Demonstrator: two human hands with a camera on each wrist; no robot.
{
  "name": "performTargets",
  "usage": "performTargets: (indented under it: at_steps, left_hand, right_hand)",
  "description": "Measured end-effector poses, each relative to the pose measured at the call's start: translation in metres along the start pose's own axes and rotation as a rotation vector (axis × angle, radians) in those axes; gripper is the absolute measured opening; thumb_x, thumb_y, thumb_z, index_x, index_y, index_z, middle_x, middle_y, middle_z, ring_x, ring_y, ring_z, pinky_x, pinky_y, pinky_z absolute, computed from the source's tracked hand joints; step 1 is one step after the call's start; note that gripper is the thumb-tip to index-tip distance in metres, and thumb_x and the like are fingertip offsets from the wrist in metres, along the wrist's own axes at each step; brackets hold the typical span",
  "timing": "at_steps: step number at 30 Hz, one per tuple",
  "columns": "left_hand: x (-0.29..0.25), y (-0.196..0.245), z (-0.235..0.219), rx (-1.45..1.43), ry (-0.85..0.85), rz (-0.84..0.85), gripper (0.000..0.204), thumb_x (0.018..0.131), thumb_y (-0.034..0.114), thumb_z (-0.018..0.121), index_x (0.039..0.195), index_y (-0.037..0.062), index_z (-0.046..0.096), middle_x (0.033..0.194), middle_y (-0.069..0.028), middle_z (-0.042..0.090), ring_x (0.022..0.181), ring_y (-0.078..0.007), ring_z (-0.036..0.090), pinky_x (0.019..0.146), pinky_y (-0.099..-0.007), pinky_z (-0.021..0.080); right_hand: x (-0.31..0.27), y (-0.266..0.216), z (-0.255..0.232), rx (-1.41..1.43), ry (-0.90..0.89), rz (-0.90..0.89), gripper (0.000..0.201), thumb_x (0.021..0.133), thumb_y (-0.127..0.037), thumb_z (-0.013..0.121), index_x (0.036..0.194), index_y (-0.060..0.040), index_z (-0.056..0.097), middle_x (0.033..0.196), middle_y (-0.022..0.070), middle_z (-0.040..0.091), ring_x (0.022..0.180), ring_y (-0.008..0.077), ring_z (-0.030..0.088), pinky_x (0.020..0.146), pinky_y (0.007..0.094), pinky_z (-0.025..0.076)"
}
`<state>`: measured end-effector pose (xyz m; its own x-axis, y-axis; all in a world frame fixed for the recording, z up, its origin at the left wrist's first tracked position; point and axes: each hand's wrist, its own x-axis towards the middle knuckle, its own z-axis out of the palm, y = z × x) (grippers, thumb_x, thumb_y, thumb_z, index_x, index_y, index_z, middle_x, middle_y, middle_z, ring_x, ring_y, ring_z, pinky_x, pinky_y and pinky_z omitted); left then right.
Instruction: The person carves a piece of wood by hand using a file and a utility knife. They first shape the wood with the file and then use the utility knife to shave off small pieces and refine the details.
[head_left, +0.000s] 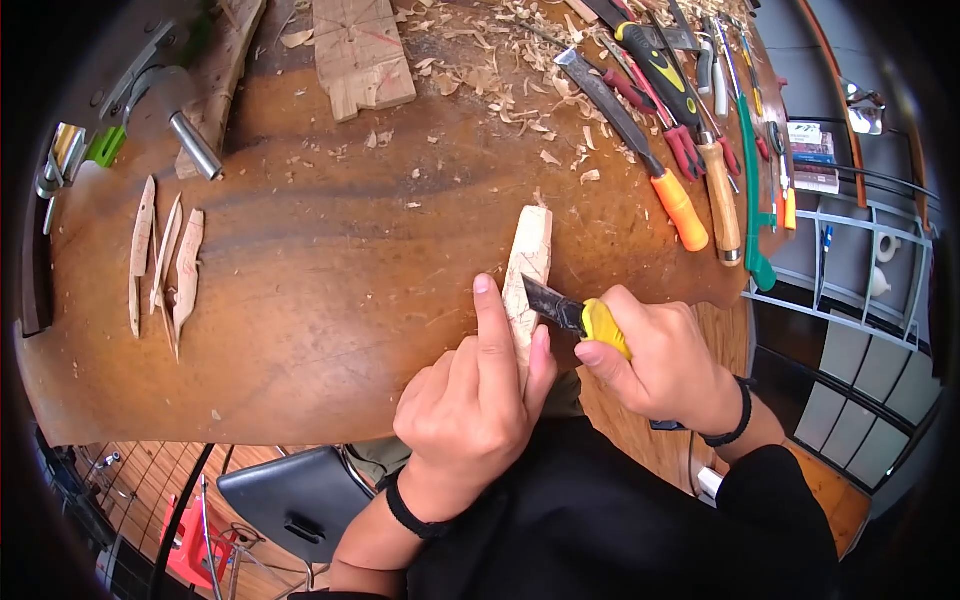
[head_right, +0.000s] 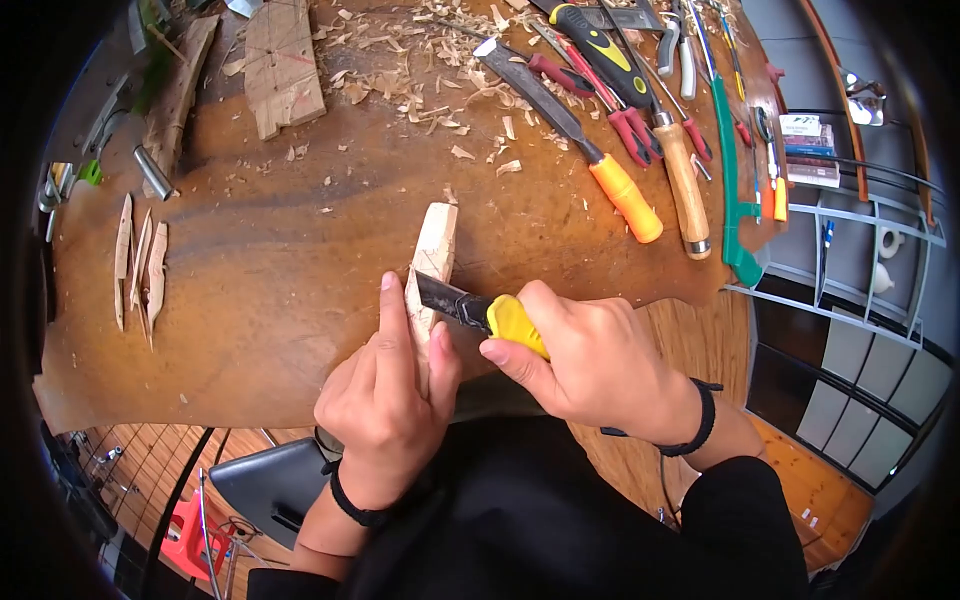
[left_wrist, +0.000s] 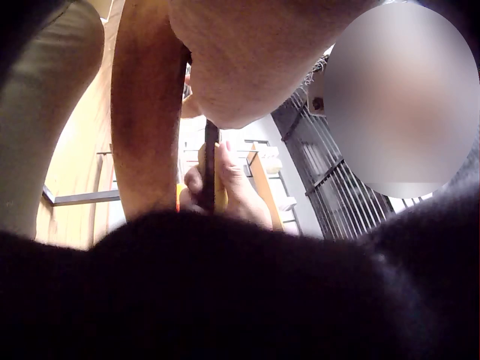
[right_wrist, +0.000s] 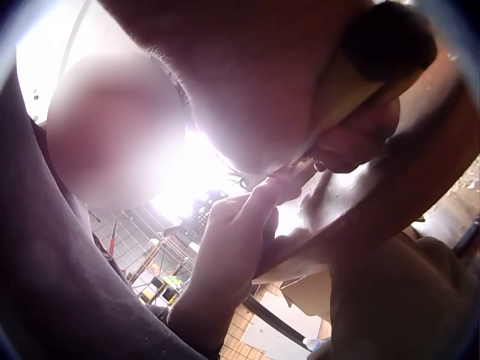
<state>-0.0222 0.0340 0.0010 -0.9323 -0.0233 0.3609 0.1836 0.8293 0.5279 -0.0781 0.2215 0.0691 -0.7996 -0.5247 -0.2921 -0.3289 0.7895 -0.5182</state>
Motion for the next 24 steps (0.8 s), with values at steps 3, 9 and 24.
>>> performTargets:
  at_steps: [3,9,24]
  left_hand:
    - [0.0,-0.001,0.001,-0.048,0.007,-0.016,0.052,0.09,0.024,0.076,0.126,-0.0122,0.066,0.055,0.0014,0.048,0.041,-0.0105,0.046,0.042,-0.0263,0.038]
    - [-0.001,-0.001,-0.001,-0.048,-0.016,0.001,0.052,0.09,0.022,0.075,0.127,-0.0127,0.066,0.055,0.0011,0.049,0.04,-0.0107,0.045,0.041,-0.0268,0.036]
    - [-0.001,0.0,0.003,-0.008,0.03,-0.003,0.051,0.09,0.021,0.076,0.127,-0.0128,0.066,0.054,0.0015,0.048,0.041,-0.0109,0.046,0.041,-0.0277,0.037]
  right_hand:
    - [0.0,0.0,-0.003,-0.039,-0.01,0.021,0.041,0.099,-0.04,0.068,0.095,-0.0016,0.055,0.062,0.0179,0.063,0.057,0.0402,0.066,0.05,0.0477,0.051]
    - [0.009,-0.007,-0.009,-0.098,-0.06,0.021,0.042,0.098,-0.04,0.069,0.092,-0.0015,0.053,0.059,0.0175,0.061,0.054,0.0396,0.065,0.048,0.0464,0.051]
    - [0.004,-0.009,-0.004,-0.14,-0.025,0.003,0.043,0.098,-0.039,0.069,0.09,-0.0018,0.051,0.059,0.0192,0.061,0.053,0.0404,0.065,0.047,0.0474,0.051]
